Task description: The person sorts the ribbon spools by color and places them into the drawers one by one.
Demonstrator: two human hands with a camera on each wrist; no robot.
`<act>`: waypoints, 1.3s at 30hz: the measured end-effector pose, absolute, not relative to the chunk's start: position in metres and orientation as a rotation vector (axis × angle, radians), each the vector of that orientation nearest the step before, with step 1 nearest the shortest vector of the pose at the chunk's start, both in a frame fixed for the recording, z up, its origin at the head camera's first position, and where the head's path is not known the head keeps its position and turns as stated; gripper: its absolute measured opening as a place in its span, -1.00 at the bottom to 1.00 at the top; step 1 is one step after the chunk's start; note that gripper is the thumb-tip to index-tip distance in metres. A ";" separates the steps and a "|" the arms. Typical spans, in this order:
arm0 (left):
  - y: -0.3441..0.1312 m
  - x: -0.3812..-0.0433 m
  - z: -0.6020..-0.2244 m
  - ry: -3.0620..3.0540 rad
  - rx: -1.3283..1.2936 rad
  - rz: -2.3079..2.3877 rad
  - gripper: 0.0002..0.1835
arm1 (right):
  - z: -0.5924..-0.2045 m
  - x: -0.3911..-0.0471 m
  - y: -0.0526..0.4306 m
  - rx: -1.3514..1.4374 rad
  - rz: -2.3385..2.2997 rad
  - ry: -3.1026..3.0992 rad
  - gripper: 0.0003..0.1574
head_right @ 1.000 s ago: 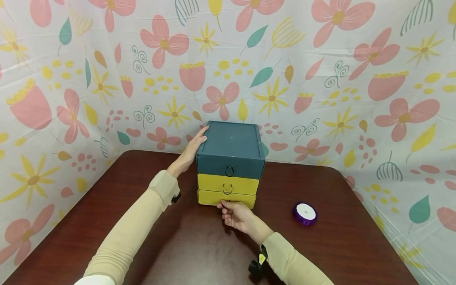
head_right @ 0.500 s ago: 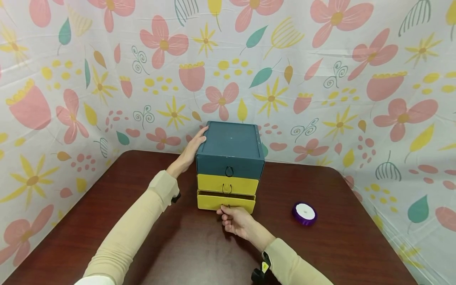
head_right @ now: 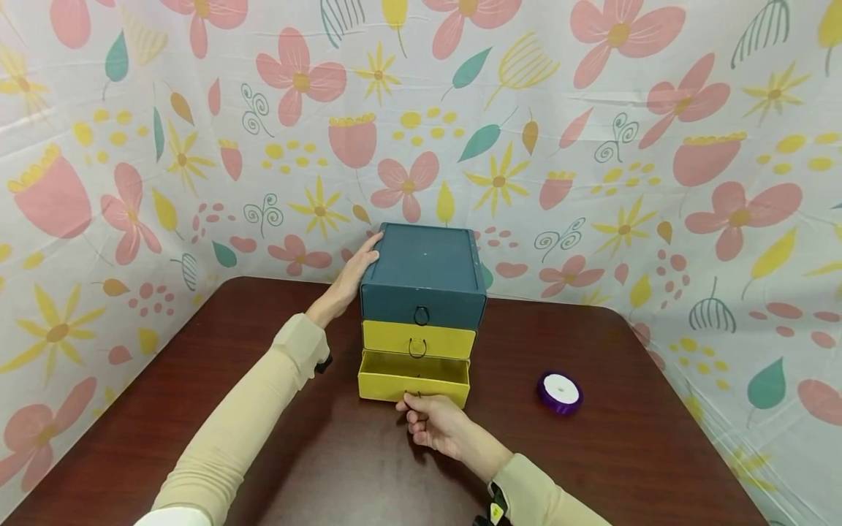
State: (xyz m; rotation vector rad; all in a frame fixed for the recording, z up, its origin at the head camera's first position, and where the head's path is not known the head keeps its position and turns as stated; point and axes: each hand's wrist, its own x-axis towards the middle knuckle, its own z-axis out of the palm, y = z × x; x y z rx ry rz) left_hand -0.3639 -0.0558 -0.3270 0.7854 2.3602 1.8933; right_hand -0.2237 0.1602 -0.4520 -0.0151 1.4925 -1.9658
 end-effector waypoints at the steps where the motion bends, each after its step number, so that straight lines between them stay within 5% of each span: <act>1: -0.057 -0.361 -0.324 2.354 0.784 1.887 -0.37 | -0.452 -0.222 0.160 -0.018 -1.964 1.492 -0.66; 39: -0.058 -0.348 -0.315 2.334 0.797 1.866 -0.38 | -0.452 -0.174 0.165 -0.048 -1.904 1.433 -0.72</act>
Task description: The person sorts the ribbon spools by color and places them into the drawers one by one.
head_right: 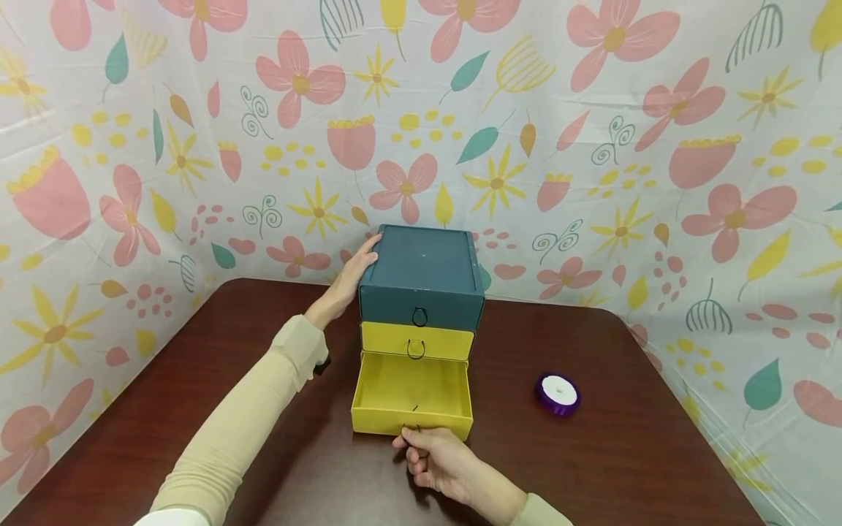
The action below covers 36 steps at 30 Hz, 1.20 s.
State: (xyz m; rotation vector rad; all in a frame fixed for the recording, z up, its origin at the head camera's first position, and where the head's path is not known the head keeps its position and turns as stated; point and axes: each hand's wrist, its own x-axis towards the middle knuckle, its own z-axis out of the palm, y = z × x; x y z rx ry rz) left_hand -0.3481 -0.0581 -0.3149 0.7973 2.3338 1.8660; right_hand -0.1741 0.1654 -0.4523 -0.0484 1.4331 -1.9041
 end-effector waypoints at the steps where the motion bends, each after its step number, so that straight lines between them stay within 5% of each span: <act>1: -0.058 -0.349 -0.315 2.333 0.795 1.866 -0.38 | -0.453 -0.173 0.165 -0.046 -1.903 1.432 -0.72; 17: -0.054 -0.374 -0.340 2.367 0.793 1.930 -0.38 | -0.434 -0.151 0.162 -0.099 -1.824 1.416 -0.50; 25: -0.056 -0.359 -0.327 2.331 0.810 1.906 -0.39 | -0.399 -0.155 0.188 -0.618 -1.978 1.462 -0.53; 29: -0.057 -0.349 -0.316 2.321 0.807 1.879 -0.39 | -0.381 -0.164 0.212 -0.817 -2.026 1.920 -0.60; 36: -0.058 -0.350 -0.316 2.310 0.806 1.886 -0.38 | -0.372 -0.192 0.260 -0.518 -1.651 3.029 -0.75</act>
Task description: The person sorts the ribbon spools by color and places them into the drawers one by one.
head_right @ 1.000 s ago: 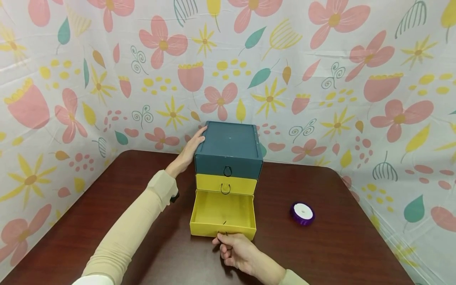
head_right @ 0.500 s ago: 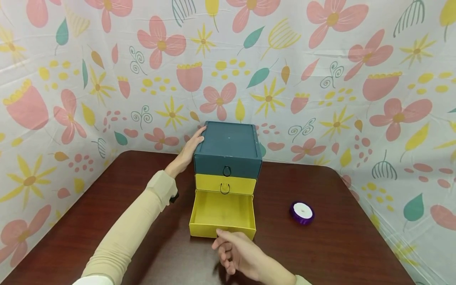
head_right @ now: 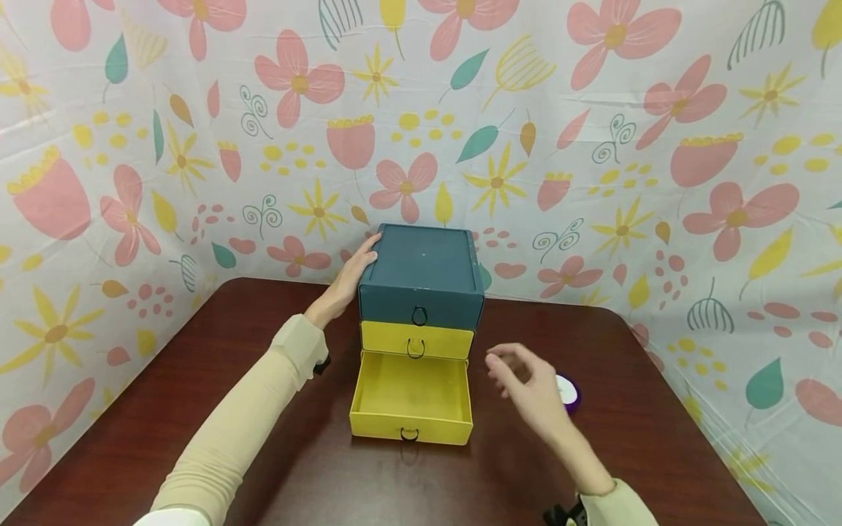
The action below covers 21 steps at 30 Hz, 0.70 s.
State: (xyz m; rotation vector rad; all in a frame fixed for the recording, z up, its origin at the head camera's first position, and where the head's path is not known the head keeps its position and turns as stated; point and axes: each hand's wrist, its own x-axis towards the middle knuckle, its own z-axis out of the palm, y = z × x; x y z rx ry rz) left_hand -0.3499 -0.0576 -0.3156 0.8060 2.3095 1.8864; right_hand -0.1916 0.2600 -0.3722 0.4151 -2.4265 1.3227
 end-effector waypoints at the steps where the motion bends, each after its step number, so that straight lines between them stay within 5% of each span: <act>1: -0.058 -0.350 -0.315 2.313 0.807 1.885 -0.38 | -0.375 -0.198 0.268 0.364 1.202 -2.439 -0.73; 11: -0.057 -0.349 -0.314 2.339 0.775 1.869 -0.39 | -0.413 -0.239 0.338 0.036 0.478 -2.779 0.04; 21: -0.056 -0.365 -0.327 2.328 0.774 1.897 -0.39 | -0.426 -0.242 0.353 -0.034 0.356 -3.070 0.22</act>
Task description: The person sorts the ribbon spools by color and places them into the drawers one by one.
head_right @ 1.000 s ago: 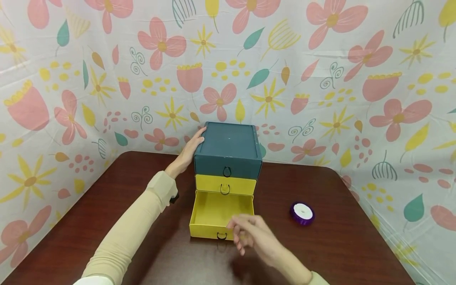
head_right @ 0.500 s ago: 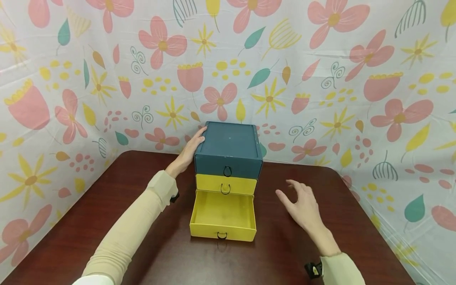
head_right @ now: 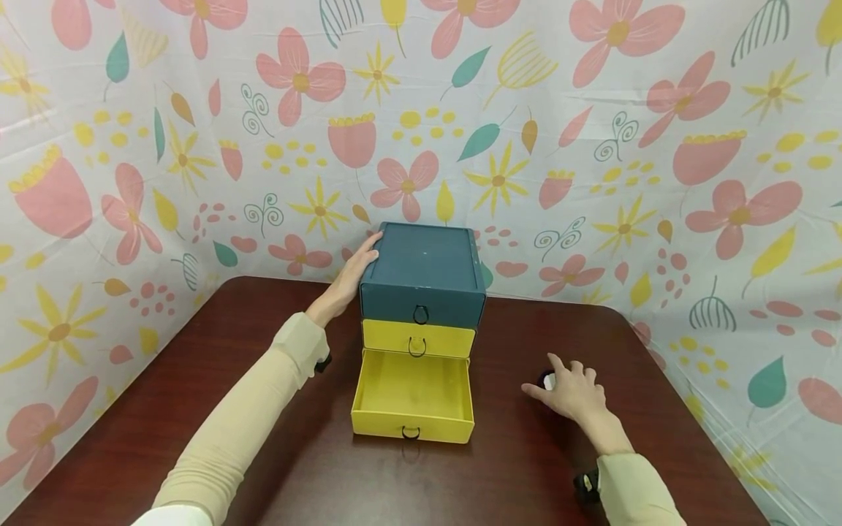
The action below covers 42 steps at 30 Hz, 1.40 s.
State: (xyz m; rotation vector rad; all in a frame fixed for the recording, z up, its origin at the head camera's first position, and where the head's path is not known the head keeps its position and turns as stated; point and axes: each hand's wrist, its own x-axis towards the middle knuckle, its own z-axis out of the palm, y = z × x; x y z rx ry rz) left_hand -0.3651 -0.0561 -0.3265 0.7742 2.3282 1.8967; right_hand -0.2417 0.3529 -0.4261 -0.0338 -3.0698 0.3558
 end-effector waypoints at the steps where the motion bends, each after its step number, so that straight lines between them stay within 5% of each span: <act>1: -0.056 -0.368 -0.329 2.335 0.773 1.900 -0.39 | -0.426 -0.242 0.353 -0.031 0.355 -3.077 0.20; 14: -0.053 -0.376 -0.337 2.395 0.756 1.917 -0.37 | -0.428 -0.246 0.354 -0.019 0.378 -3.098 -0.14; 42: -0.057 -0.356 -0.321 2.329 0.814 1.888 -0.38 | -0.376 -0.217 0.277 0.318 0.574 -2.915 -0.24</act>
